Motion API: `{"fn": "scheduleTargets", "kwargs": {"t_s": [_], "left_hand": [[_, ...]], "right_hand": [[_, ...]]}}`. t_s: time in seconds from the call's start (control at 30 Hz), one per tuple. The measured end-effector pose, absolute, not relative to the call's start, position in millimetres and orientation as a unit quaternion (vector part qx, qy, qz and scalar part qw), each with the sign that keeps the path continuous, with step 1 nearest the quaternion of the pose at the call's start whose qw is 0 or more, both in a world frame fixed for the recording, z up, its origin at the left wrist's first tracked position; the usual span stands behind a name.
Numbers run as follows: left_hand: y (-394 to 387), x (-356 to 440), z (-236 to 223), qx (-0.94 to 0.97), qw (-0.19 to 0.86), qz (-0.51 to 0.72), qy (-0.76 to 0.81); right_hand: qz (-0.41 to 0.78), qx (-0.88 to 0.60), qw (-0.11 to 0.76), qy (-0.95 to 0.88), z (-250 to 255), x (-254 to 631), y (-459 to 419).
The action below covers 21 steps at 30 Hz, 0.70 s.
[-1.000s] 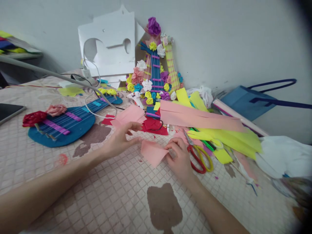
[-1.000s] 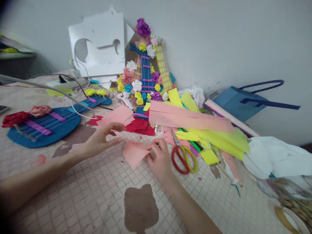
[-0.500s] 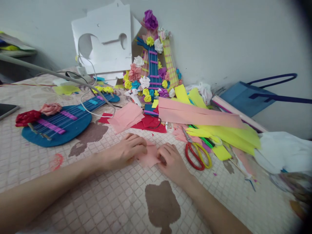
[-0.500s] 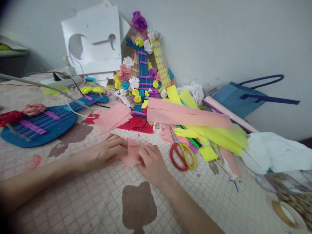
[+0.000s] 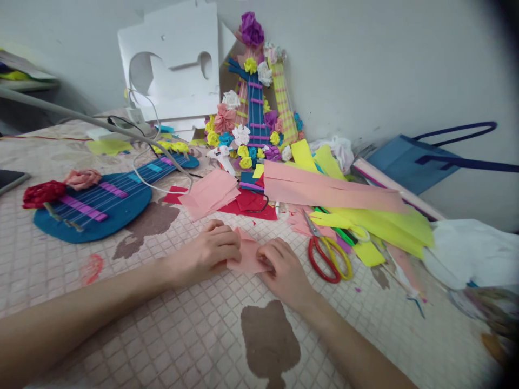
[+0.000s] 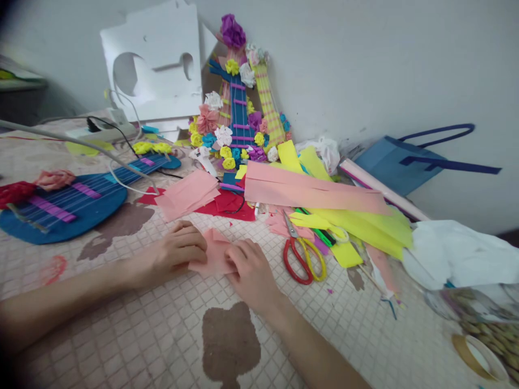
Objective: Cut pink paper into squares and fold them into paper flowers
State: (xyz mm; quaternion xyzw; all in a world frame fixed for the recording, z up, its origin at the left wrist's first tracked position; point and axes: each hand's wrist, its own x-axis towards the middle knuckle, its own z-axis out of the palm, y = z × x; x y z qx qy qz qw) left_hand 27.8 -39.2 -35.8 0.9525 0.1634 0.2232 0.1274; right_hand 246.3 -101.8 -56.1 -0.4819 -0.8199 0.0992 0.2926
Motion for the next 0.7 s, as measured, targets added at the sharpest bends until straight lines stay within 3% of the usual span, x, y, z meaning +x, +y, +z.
{"fn": "scheduleTargets", "kwargs": {"t_s": [0.23, 0.7], "left_hand": [[-28.2, 14.5, -33.6, 0.944, 0.231, 0.140, 0.189], [-16.7, 8.3, -29.7, 0.909, 0.357, 0.110, 0.184]], "right_hand": [[0.223, -0.426, 0.280, -0.831, -58.0, 259.2, -94.2], [0.245, -0.420, 0.260, -0.835, -48.1, 255.4, -94.2]]}}
